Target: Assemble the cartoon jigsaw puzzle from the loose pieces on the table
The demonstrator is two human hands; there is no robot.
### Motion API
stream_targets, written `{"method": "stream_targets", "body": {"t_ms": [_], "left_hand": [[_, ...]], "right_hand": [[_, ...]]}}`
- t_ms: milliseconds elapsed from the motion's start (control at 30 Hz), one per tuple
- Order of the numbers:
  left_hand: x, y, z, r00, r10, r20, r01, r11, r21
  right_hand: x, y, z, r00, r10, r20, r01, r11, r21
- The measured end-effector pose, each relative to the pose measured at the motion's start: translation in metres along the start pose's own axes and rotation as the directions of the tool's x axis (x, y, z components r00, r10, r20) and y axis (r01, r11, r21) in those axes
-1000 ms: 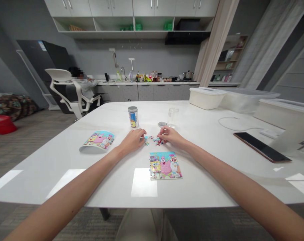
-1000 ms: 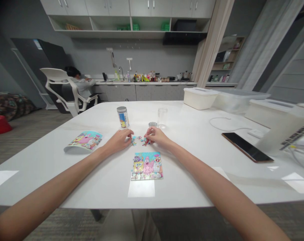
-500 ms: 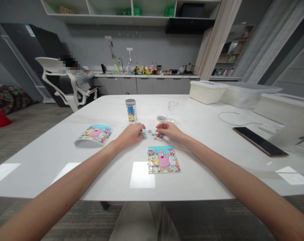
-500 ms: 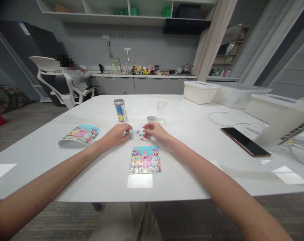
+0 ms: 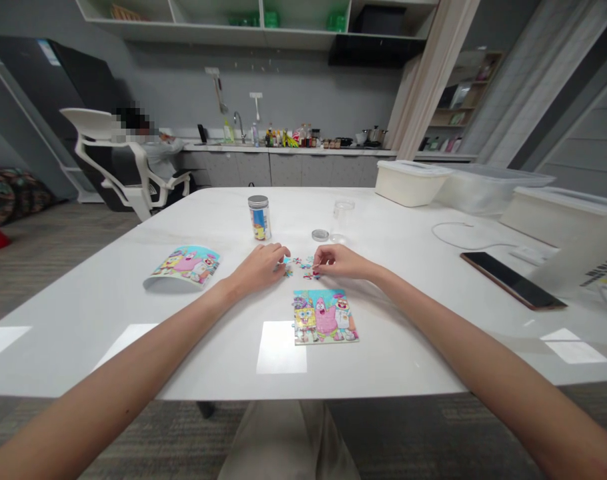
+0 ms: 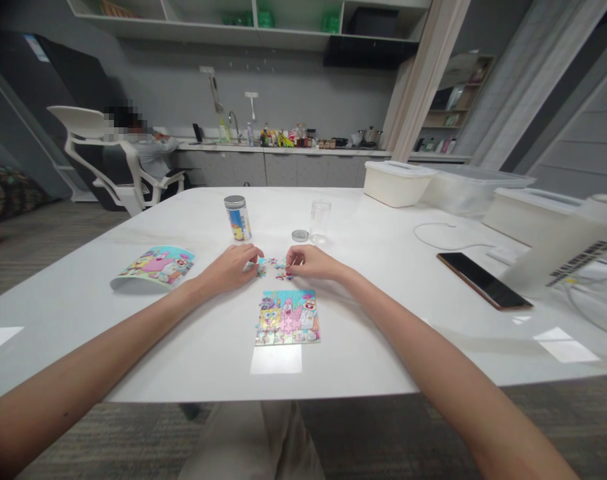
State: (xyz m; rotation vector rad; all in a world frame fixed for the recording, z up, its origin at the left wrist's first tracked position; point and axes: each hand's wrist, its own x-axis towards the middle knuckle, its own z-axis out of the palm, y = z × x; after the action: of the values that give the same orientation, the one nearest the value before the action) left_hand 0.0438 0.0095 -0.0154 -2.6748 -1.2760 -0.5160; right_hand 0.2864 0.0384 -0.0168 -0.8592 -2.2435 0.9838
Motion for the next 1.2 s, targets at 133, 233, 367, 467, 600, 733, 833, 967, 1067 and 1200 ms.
{"method": "stream_targets", "body": {"t_ms": [133,233,367,467,600,733,833,967,1067,1200], "left_hand": [[0.0,0.0,0.0,1.0,0.008,0.005,-0.008,1.0,0.01],[0.0,0.0,0.0,1.0,0.003,0.009,-0.003,1.0,0.01],[0.001,0.0,-0.002,1.0,-0.014,0.005,0.014,1.0,0.01],[0.0,0.0,-0.002,1.0,-0.018,0.011,0.018,1.0,0.012],[0.0,0.0,-0.001,1.0,-0.012,0.021,0.012,1.0,0.016],[0.0,0.0,-0.002,1.0,-0.016,0.024,0.015,1.0,0.016],[0.0,0.001,-0.003,0.999,-0.023,0.023,0.022,1.0,0.013],[0.0,0.001,-0.002,0.999,-0.036,0.018,0.036,0.999,0.01],[-0.001,0.0,-0.001,0.997,-0.072,-0.003,0.072,0.997,0.01],[-0.001,-0.008,-0.001,0.988,-0.15,-0.033,0.15,0.989,-0.015]], "right_hand": [[0.003,0.001,0.001,0.998,0.029,-0.049,-0.025,0.997,0.07],[0.003,0.003,0.001,0.993,0.118,-0.024,-0.11,0.97,0.218],[0.003,0.003,0.002,0.981,0.193,-0.035,-0.173,0.935,0.309],[0.004,0.001,0.001,0.975,0.209,-0.079,-0.173,0.93,0.323],[0.004,0.0,0.0,0.961,0.256,-0.101,-0.202,0.907,0.369],[0.003,0.005,0.002,0.948,0.308,-0.085,-0.248,0.877,0.41],[0.003,0.01,0.004,0.946,0.31,-0.094,-0.244,0.874,0.421],[0.003,0.012,0.004,0.93,0.344,-0.13,-0.261,0.866,0.428],[0.003,0.012,0.004,0.921,0.359,-0.15,-0.271,0.869,0.415],[0.003,0.012,0.004,0.923,0.343,-0.177,-0.244,0.874,0.42]]}}
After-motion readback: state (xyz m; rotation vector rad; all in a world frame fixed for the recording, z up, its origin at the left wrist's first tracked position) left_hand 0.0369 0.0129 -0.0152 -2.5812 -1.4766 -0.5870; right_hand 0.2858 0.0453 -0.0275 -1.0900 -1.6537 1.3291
